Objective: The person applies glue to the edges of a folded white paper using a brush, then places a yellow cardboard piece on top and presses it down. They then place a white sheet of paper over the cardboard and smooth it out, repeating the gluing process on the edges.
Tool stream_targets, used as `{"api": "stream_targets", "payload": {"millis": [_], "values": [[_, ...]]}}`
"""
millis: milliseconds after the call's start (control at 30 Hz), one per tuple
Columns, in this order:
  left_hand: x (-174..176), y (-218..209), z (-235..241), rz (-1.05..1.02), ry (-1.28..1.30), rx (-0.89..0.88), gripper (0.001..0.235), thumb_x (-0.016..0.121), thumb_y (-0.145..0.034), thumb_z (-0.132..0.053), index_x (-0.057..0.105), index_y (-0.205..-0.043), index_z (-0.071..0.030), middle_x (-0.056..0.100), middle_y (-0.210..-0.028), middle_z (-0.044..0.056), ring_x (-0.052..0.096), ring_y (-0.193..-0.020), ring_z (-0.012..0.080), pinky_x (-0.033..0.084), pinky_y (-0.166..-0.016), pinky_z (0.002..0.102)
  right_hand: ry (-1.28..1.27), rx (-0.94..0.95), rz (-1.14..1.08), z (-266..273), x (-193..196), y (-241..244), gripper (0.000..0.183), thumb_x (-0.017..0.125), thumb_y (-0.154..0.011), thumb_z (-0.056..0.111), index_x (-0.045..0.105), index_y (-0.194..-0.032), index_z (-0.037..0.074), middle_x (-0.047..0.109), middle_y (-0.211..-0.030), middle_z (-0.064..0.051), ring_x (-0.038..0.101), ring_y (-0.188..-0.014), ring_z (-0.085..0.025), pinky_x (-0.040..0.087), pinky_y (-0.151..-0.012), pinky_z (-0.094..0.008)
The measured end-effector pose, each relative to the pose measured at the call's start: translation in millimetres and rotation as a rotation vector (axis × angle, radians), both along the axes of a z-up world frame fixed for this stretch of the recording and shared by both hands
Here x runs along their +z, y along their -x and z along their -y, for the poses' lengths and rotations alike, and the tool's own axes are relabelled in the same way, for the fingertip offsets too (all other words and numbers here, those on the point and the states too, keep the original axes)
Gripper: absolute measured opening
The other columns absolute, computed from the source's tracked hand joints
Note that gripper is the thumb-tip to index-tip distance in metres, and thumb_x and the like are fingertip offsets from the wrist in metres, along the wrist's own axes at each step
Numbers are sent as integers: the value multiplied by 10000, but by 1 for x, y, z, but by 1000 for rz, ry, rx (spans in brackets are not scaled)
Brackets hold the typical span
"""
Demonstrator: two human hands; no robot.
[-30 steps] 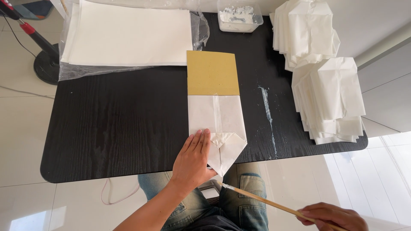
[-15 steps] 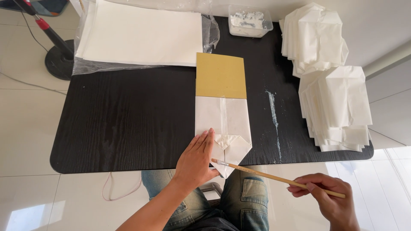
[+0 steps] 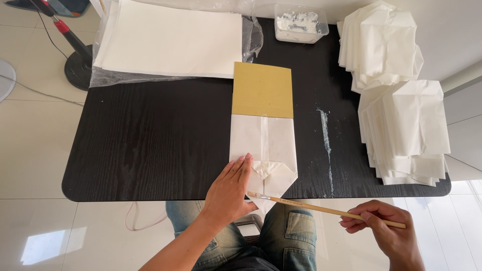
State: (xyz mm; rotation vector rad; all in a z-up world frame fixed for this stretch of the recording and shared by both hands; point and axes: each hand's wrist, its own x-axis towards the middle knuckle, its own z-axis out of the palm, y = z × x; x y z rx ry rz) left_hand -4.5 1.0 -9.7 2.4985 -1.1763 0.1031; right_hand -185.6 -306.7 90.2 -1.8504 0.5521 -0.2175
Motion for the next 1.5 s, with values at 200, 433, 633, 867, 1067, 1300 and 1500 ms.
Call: {"api": "stream_targets", "payload": {"millis": [200, 433, 633, 867, 1067, 1300, 1500], "values": [[-1, 1, 1, 5, -27, 15, 1300, 873, -708, -577, 171, -1606, 49, 342, -1649, 144, 338, -1513, 232, 227, -1253, 356, 6, 22, -18, 18, 1, -1, 248, 577, -907, -23, 787, -833, -133, 835, -669, -305, 858, -555, -402, 739, -495, -442], [0, 0, 1, -5, -28, 11, 1236, 819, -766, -600, 183, -1601, 53, 334, -1653, 144, 329, -1517, 233, 226, -1255, 356, -4, -10, -79, 34, 10, -2, 253, 587, -913, -41, 797, -843, -166, 841, -692, -331, 858, -585, -435, 727, -511, -469], [2, 1, 0, -7, -29, 7, 1193, 812, -781, -585, 219, -1592, 56, 355, -1641, 156, 342, -1512, 239, 235, -1250, 361, -6, -88, -158, 42, 27, -2, 275, 557, -921, -83, 782, -848, -224, 820, -703, -394, 834, -616, -484, 706, -551, -519], [2, 0, 0, 11, -2, 12, 1169, 801, -789, -585, 237, -1588, 56, 390, -1623, 164, 369, -1504, 247, 253, -1248, 365, -8, -145, -193, 57, 38, 4, 273, 559, -945, -113, 769, -870, -270, 805, -735, -441, 810, -648, -519, 686, -613, -553], [0, 0, 1, 12, -9, 14, 1171, 814, -770, -561, 242, -1589, 48, 387, -1627, 157, 369, -1503, 242, 249, -1248, 363, -6, -116, -123, 61, 39, 7, 289, 540, -939, -116, 765, -849, -272, 798, -700, -447, 802, -575, -531, 678, -558, -544], [6, 1, 1, -25, 17, 16, 1142, 818, -765, -518, 253, -1587, 37, 379, -1629, 166, 364, -1504, 249, 251, -1245, 368, -46, 165, 99, 47, 2, -18, 253, 555, -915, -14, 779, -841, -103, 839, -680, -269, 861, -563, -351, 738, -463, -384], [3, 0, 1, -36, 4, 13, 1225, 852, -738, -576, 224, -1593, 37, 359, -1639, 159, 343, -1513, 246, 231, -1251, 365, -77, 248, 69, 40, -9, -34, 267, 578, -932, 67, 774, -842, -91, 859, -693, -257, 887, -587, -351, 753, -486, -383]]}}
